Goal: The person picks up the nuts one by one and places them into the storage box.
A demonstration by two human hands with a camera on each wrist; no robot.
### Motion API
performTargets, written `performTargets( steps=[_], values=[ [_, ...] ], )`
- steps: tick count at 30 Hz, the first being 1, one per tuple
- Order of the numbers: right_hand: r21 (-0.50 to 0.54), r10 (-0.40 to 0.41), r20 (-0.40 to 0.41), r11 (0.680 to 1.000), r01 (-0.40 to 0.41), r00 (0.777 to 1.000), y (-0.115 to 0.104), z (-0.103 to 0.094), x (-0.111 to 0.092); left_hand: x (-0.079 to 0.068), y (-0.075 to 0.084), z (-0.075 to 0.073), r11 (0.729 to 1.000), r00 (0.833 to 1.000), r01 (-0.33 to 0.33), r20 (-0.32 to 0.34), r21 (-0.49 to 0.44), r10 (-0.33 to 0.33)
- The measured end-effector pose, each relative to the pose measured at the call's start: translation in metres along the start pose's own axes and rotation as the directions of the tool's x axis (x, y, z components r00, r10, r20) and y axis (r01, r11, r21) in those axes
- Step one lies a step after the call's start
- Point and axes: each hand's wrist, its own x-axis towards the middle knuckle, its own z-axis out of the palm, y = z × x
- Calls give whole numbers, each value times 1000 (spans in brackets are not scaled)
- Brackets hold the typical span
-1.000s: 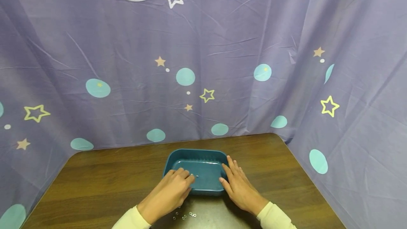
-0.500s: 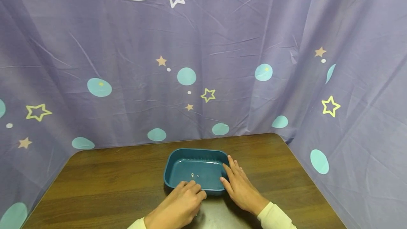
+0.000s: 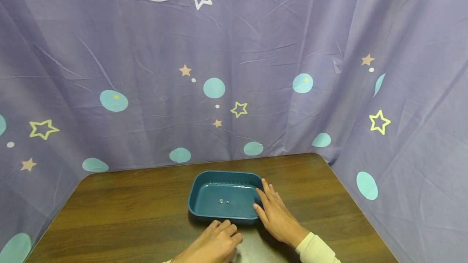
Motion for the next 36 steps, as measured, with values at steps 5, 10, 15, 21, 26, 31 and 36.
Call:
performTargets(
  steps=[5,10,15,21,26,31,36],
  values=[
    [6,-3,4,1000,3,1000,-1,-2,1,-8,-4,8,999,1000,16,-13,30,-16],
    [12,-4,15,1000,4,1000,-2,-4,2,-18,-9,12,998,999,48,-14,40,-47],
    [-10,-8,8,1000,8,1000,0,-5,5,-25,-16,15,995,995,94,18,-31,-93],
    [-15,-4,6,1000,4,1000,0,-6,5,-27,-19,23,996,995,93,23,1,-93],
    [-19,-5,7,1000,5,1000,-1,-4,5,-28,-19,29,996,995,84,48,-3,-84],
    [-20,-3,2,1000,3,1000,-1,-2,4,-28,-17,32,997,997,70,39,15,-70],
    [-18,-3,8,1000,3,1000,-2,-3,3,-27,-16,34,997,995,71,62,24,-72]
  ],
)
